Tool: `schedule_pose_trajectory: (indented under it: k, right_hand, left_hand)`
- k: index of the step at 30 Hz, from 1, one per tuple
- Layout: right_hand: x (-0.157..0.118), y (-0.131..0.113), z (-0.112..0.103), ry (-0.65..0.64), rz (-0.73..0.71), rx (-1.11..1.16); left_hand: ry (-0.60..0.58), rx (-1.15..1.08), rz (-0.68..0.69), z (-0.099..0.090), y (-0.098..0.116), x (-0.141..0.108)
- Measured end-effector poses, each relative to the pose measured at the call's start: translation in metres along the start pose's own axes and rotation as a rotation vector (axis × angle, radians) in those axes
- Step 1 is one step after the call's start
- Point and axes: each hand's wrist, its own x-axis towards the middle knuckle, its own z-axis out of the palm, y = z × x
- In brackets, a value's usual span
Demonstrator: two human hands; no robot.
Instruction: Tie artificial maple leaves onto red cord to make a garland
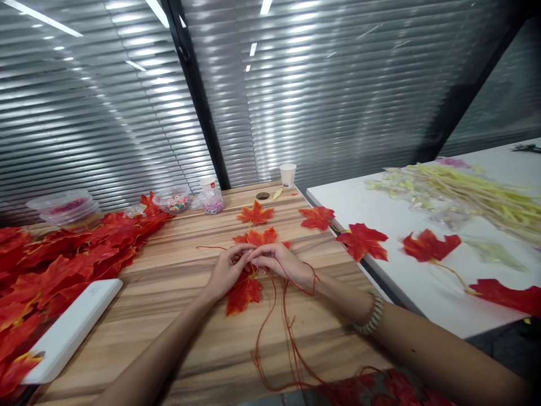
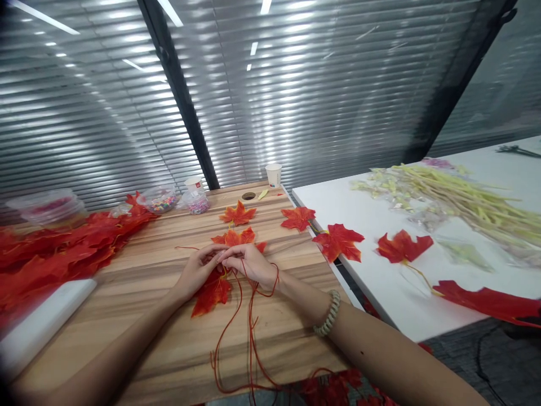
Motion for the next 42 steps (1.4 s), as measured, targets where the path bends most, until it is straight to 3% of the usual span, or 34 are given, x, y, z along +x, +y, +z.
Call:
schedule_pose_trajectory:
  k: [42]
  right_hand:
    - [0.0003,0.0059,-0.0016,0.000,-0.007,-0.004]
  left_hand:
    - [-0.037,0.045,0.066,-0.0005,0.0021,-0.0006]
